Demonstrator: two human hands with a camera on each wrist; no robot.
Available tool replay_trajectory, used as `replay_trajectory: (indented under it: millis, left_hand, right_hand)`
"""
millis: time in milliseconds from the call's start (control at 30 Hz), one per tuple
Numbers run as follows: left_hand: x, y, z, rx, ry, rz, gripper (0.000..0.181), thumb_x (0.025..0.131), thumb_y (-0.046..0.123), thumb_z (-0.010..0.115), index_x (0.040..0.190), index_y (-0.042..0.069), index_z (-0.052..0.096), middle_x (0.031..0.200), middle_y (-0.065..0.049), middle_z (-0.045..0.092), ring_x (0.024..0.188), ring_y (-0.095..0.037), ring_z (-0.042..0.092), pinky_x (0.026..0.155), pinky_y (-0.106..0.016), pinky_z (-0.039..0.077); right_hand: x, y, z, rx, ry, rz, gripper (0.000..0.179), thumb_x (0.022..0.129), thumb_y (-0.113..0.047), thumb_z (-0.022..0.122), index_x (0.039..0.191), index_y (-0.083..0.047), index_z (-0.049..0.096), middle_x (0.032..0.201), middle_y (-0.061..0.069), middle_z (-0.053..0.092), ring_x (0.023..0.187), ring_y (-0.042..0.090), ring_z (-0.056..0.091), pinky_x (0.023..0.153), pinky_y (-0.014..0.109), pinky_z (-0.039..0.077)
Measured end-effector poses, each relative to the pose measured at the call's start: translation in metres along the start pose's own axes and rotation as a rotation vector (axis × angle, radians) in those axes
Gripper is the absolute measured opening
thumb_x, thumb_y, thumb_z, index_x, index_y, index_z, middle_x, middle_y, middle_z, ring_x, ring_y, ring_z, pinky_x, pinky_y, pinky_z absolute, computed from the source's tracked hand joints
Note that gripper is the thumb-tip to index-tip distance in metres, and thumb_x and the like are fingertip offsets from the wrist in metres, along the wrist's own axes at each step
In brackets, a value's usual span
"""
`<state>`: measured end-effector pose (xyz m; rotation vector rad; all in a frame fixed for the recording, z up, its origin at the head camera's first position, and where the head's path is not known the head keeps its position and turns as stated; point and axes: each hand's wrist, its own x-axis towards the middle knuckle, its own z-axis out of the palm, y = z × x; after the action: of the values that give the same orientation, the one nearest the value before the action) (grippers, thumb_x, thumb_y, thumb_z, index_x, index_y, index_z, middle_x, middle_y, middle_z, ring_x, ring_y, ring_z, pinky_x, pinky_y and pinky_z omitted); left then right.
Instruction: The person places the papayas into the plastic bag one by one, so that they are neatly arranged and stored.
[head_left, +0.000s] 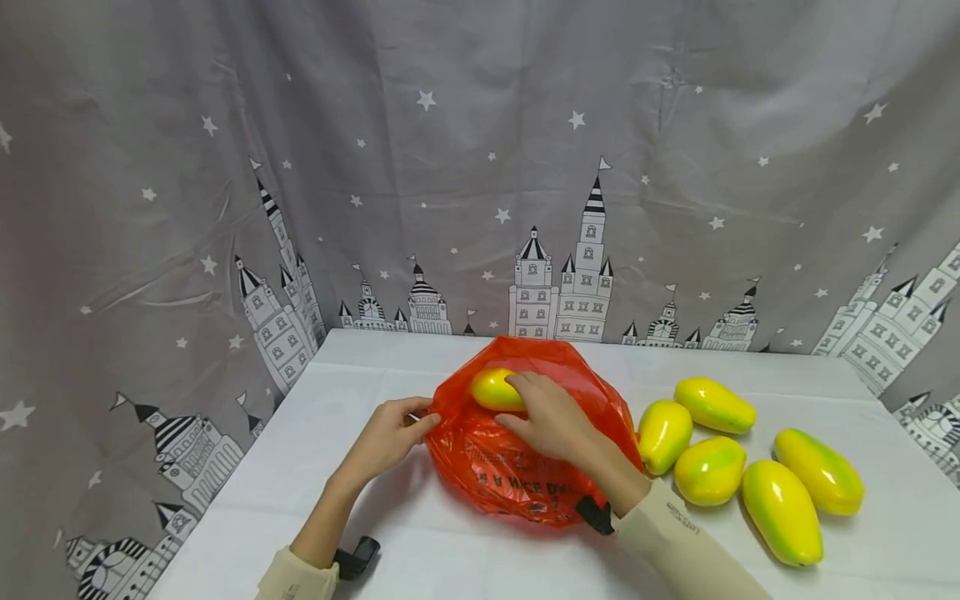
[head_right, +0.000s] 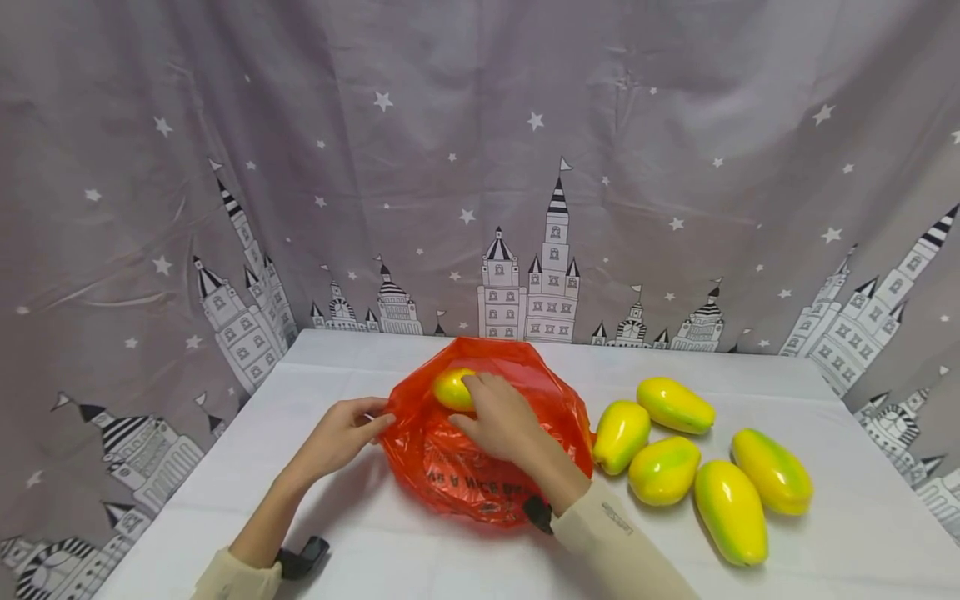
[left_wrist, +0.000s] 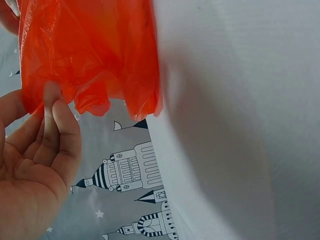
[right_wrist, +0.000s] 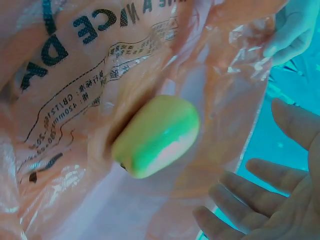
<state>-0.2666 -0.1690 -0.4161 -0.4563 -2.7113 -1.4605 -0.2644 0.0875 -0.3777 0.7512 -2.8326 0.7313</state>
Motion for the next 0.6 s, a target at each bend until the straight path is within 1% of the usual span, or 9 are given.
replay_trajectory:
  millis: [133, 400, 600]
  left_hand:
    - [0.000, 0.000, 0.000, 0.003, 0.006, -0.001, 0.027, 0.095, 0.008, 0.064, 0.118, -0.005, 0.067, 0.101, -0.010, 0.070, 0.074, -0.016, 0.064, 0.067, -0.029, 0.054]
    - [0.000, 0.000, -0.001, -0.001, 0.016, 0.023, 0.025, 0.095, 0.008, 0.063, 0.116, -0.005, 0.068, 0.098, -0.010, 0.070, 0.071, -0.016, 0.062, 0.065, -0.029, 0.053]
    - [0.001, 0.000, 0.000, -0.002, 0.013, 0.029, 0.024, 0.095, 0.008, 0.063, 0.116, -0.004, 0.068, 0.097, -0.009, 0.070, 0.071, -0.016, 0.062, 0.064, -0.029, 0.053]
  right_hand:
    - [-0.012, -0.003, -0.008, -0.024, -0.006, -0.017, 0.060, 0.091, -0.033, 0.072, 0.139, -0.003, 0.052, 0.138, 0.013, 0.054, 0.130, 0.031, 0.047, 0.108, 0.047, 0.036]
    - [-0.030, -0.004, -0.019, -0.061, 0.000, -0.056, 0.056, 0.091, -0.033, 0.071, 0.133, 0.001, 0.057, 0.139, 0.016, 0.054, 0.131, 0.032, 0.046, 0.109, 0.047, 0.036]
    - [-0.044, 0.000, -0.024, -0.044, 0.023, -0.043, 0.061, 0.090, -0.032, 0.073, 0.139, -0.001, 0.053, 0.140, 0.013, 0.053, 0.132, 0.030, 0.046, 0.108, 0.047, 0.037]
